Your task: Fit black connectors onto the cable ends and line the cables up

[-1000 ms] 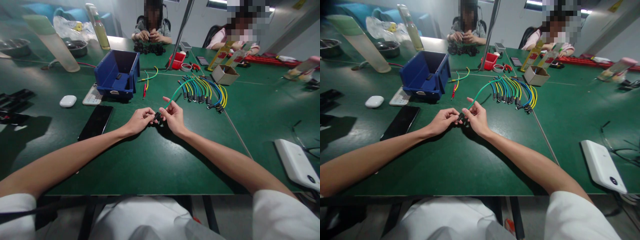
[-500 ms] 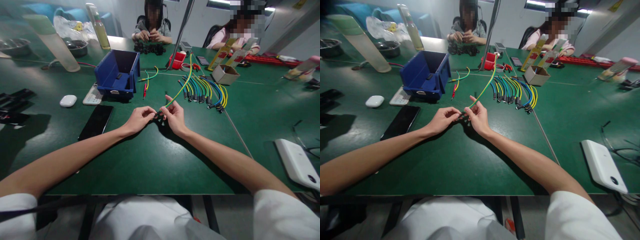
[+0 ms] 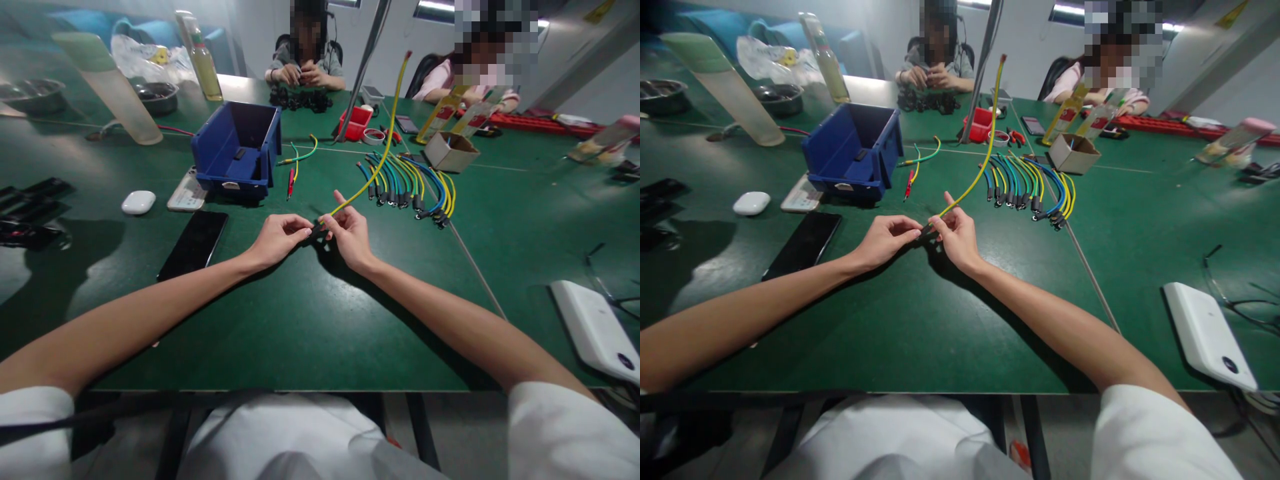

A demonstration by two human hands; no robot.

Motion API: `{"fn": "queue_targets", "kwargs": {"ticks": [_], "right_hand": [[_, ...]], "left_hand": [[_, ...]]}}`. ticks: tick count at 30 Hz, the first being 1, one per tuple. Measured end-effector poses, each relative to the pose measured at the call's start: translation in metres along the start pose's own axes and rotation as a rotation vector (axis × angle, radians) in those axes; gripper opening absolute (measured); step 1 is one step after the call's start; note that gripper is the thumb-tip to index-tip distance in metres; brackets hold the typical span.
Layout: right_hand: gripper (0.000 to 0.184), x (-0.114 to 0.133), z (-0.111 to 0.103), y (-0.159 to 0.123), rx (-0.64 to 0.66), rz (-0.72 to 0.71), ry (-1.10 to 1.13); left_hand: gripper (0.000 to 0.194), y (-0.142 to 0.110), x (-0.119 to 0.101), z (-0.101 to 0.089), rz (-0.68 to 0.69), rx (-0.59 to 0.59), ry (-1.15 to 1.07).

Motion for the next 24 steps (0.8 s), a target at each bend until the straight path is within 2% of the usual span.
{"fn": "queue_targets", "kwargs": {"ticks": [7,18,24], "right_hand": [[0.085,0.0017,0.0001,-0.0017,0.019,0.046,0.032],[0.085,-0.0044,0.001,0.0002,0.042,0.059,0.003],[0.094,-0.0022,0.0018,-0.0015,0.042,0.063,0.027]], "left_hand": [[0.023,-0.0006,0.0017,0.0,-0.023,0.003,0.006],[0.024,-0.0011,0.0004,0.0013,-0.035,0.014,0.03],[0.025,-0.0015,-0.0003,0.0019,-0.032,0.016,0.024]]}}
Point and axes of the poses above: each hand's wrist, its own y-axis towards the middle knuckle, its own z-axis out of the palm, x = y × z, the point moved 6 cm from there along y, towards the middle knuckle, and after that the axes turned 11 degrees about -y, right-handed, at the moved point
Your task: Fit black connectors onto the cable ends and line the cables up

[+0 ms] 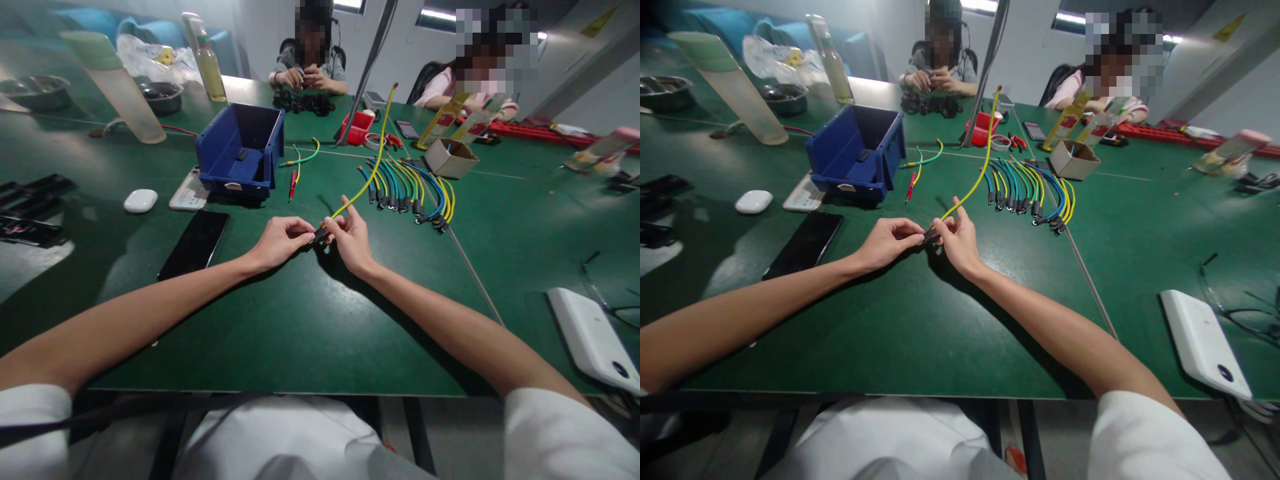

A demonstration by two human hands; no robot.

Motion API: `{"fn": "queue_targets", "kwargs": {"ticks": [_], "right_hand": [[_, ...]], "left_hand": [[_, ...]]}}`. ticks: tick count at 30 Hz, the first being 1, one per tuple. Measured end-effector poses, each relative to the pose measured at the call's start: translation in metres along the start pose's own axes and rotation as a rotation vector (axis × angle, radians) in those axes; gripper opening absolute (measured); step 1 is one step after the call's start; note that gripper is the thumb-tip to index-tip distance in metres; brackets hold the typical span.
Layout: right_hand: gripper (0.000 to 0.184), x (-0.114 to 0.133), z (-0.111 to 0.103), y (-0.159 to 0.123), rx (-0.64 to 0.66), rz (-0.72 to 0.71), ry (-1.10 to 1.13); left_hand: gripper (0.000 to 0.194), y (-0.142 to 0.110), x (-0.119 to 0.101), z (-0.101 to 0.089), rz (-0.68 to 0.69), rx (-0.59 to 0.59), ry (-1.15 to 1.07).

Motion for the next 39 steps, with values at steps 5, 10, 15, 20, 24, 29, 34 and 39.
{"fn": "queue_targets", "kwargs": {"ticks": [5,10,15,20,24,29,34,39], "right_hand": [[0.095,-0.0002,0.0005,-0.001,-0.01,0.01,0.044],[0.093,-0.002,0.0006,0.0001,-0.019,0.014,0.063],[0.092,-0.0014,0.0009,0.0002,-0.025,-0.005,0.053],[0.09,-0.0012,0.0016,0.0002,-0.022,-0.025,0.04],[0.089,-0.0013,0.002,-0.0002,-0.01,-0.018,0.05],[0.092,-0.0011,0.0016,-0.0005,-0.003,-0.012,0.029],[0.091,-0.001,0.0021,0.0,0.021,-0.021,0.017],[0.087,0.0018,0.0025,-0.0014,0.03,-0.02,0.002]], "left_hand": [[0.025,-0.0001,0.0012,0.0003,0.0,0.008,-0.007],[0.026,-0.0004,0.0012,0.0007,-0.009,0.023,-0.014],[0.024,-0.0002,0.0004,0.0007,-0.013,0.025,-0.031],[0.024,-0.0002,-0.0007,0.0009,-0.007,0.02,-0.033],[0.025,-0.0006,-0.0006,0.0013,-0.002,0.026,-0.044],[0.026,-0.0007,0.0015,0.0011,-0.012,0.03,-0.039],[0.024,-0.0007,0.0022,0.0008,-0.001,0.029,-0.012],[0.023,-0.002,0.0005,0.0008,0.003,0.012,-0.006]]}}
Point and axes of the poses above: each hand's wrist, its own y-axis towards the middle knuckle, its own z-axis out of the palm, x = y × z, the point moved 6 cm from there along y, towards the middle knuckle, and after that the axes turned 11 degrees about -y, right-handed, at the moved point
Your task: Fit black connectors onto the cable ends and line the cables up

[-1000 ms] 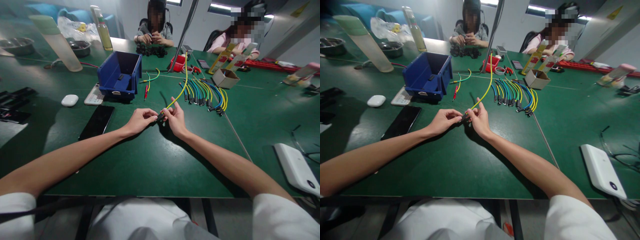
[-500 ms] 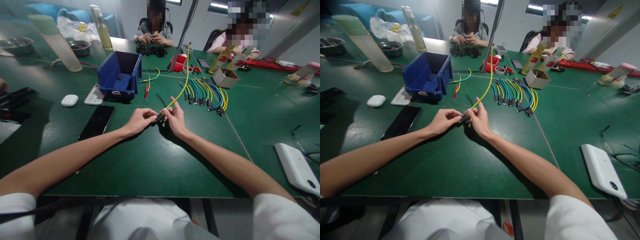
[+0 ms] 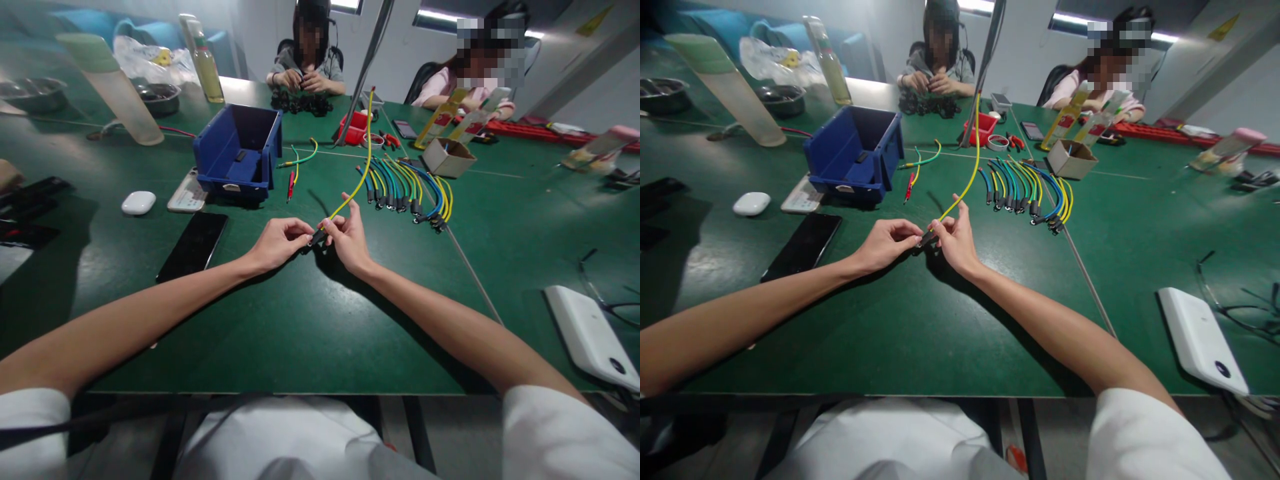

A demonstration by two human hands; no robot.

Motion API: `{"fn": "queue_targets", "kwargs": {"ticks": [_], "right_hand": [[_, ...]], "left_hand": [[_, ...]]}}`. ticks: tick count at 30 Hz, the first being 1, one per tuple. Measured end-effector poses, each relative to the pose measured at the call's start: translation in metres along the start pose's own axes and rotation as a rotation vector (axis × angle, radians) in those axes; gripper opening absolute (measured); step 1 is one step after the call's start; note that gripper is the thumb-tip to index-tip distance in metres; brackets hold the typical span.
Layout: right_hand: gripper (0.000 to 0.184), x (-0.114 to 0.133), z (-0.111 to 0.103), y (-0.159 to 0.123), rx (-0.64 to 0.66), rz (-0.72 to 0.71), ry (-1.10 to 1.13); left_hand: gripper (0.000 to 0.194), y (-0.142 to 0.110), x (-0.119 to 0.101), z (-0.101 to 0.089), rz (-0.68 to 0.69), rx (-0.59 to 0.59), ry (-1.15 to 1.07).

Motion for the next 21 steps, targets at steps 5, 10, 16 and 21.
{"fn": "queue_targets", "kwargs": {"ticks": [5,10,16,21], "right_hand": [[0.082,0.0006,0.0009,-0.0015,0.011,-0.011,0.023],[0.079,-0.001,0.0009,-0.0005,0.004,-0.009,0.044],[0.074,0.0007,0.0012,0.0002,0.0,-0.012,0.055],[0.064,0.0032,0.0016,-0.0008,0.004,-0.024,0.041]], "left_hand": [[0.022,-0.0003,-0.0011,0.0,-0.01,-0.007,-0.008],[0.02,0.0009,-0.0009,0.0001,-0.005,-0.015,-0.037],[0.022,0.0011,-0.0038,0.0004,-0.019,-0.027,-0.04],[0.025,0.0024,-0.0027,0.0028,-0.018,0.033,-0.047]]}}
Point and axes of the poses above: each hand's wrist, its own y-axis towards the middle knuckle, its own z-axis out of the palm, x = y × z, the point moved 6 cm from there along y, towards the middle knuckle, and after that the axes turned 11 degrees about -y, right-handed, at the moved point
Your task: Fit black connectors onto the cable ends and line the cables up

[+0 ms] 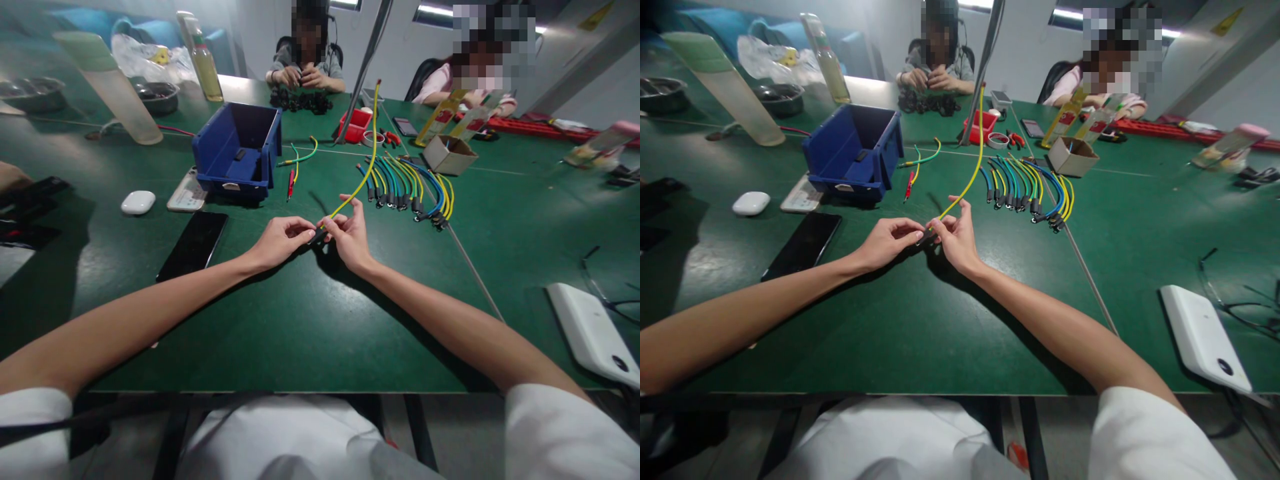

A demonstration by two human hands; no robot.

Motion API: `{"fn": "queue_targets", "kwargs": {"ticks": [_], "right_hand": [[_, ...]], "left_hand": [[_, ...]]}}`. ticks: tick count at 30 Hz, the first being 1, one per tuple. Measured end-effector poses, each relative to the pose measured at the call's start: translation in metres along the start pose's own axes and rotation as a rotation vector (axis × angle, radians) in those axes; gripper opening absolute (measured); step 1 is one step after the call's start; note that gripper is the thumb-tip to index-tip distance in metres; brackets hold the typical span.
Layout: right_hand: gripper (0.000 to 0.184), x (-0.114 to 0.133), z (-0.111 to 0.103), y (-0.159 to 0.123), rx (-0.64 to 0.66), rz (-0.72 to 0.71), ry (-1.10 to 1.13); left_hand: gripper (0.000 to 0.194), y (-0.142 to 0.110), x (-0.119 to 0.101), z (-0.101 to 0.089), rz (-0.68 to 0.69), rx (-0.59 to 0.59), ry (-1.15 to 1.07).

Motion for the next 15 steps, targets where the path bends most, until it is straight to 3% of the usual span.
{"fn": "queue_targets", "kwargs": {"ticks": [15], "right_hand": [[0.047,0.0051,0.0026,-0.0014,0.018,-0.07,0.047]], "left_hand": [[0.026,0.0012,0.0026,-0.0024,-0.004,-0.009,0.035]]}}
Point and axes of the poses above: each hand's wrist, its own y-axis towards the middle knuckle, its own z-axis out of the palm, x = y × z, the point moved 6 cm from there along y, towards the middle knuckle, and after that the axes turned 11 degrees about -y, right-handed, at the moved point
